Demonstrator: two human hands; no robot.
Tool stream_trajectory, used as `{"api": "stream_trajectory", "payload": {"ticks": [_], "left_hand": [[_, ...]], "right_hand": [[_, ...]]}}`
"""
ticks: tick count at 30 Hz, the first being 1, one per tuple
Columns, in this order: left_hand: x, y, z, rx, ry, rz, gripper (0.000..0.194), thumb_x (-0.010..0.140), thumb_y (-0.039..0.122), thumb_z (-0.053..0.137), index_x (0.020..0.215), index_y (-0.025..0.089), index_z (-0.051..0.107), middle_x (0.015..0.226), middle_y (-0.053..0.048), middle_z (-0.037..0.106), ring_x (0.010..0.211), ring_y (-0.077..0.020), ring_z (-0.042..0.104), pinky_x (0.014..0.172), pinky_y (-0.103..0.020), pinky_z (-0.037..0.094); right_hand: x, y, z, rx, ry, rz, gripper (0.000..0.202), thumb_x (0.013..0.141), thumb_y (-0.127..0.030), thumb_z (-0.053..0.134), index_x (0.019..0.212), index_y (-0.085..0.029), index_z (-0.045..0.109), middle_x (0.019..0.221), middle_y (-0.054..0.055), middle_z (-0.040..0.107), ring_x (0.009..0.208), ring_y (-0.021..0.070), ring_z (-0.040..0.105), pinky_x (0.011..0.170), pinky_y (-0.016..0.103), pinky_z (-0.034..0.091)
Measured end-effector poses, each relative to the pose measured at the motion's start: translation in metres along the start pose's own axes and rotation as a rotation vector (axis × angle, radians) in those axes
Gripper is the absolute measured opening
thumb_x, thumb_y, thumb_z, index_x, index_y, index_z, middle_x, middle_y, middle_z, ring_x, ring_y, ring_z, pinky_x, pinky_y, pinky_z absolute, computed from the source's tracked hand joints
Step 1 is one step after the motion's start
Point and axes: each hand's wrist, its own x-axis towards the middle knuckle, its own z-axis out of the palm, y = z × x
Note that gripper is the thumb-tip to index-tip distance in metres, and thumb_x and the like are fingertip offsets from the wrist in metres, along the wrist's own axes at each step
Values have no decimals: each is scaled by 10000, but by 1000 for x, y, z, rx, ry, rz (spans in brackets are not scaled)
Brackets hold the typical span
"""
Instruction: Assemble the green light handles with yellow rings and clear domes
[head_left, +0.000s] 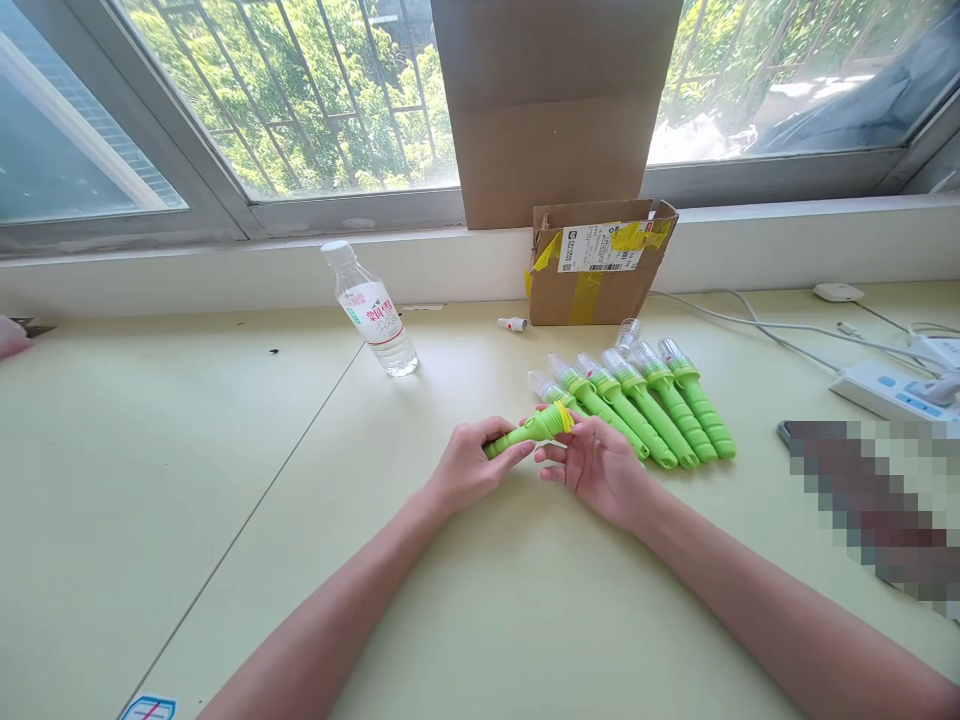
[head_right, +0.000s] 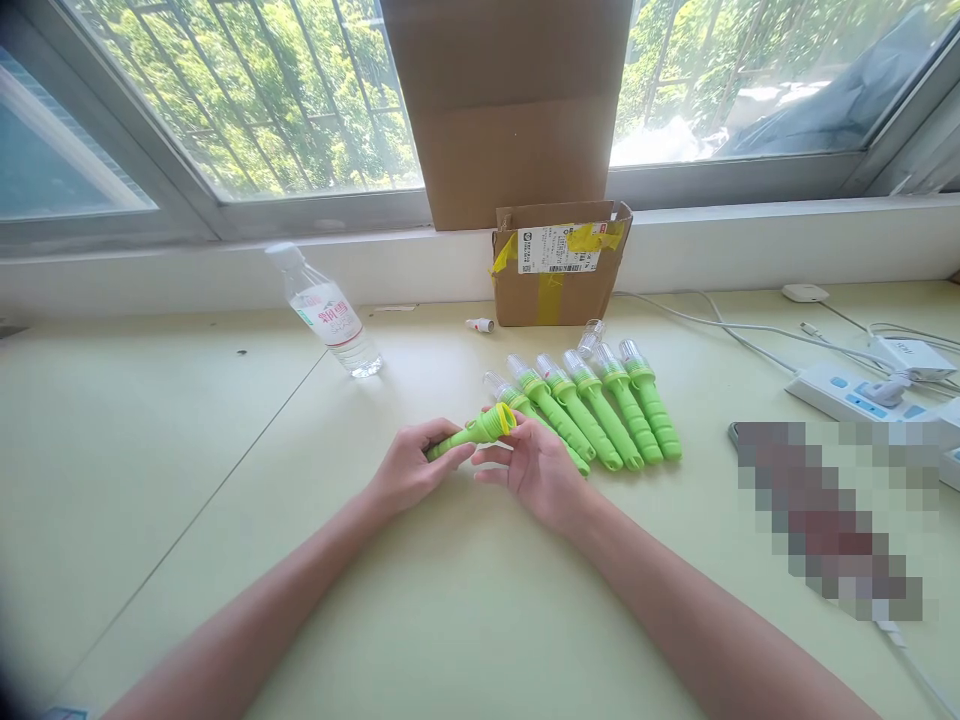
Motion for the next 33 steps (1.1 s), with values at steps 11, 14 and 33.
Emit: {"api": "stream_trajectory", "payload": {"ticks": [11, 14, 33], "left_hand": [[2, 1, -2, -8, -20, -20, 282, 809, 423, 597, 744, 150, 619, 579, 40, 492, 514, -72, 398, 476, -207, 312], [2, 1, -3, -20, -27, -38, 285, 806, 426, 601, 735, 150, 618, 580, 36, 516, 516, -74, 415, 477, -207, 318], [1, 11, -8, -253, -111, -217, 292, 790, 441, 629, 722, 159, 592, 542, 49, 534, 377, -43, 383, 382, -198, 287]], "right_hand": [[1, 0, -3, 11, 6, 3, 247, 771, -199, 540, 1005, -210, 619, 916, 34, 681, 712, 173, 638, 657, 318, 532], [1, 0, -3, 5, 11, 3, 248, 774, -190, 536, 1007, -203, 621, 904, 34, 683, 712, 169, 639, 664, 314, 531], [2, 0, -3, -18, 18, 4, 231, 768, -179, 550, 983, -209, 630, 848, 15, 700, 686, 161, 643, 662, 307, 534]]}}
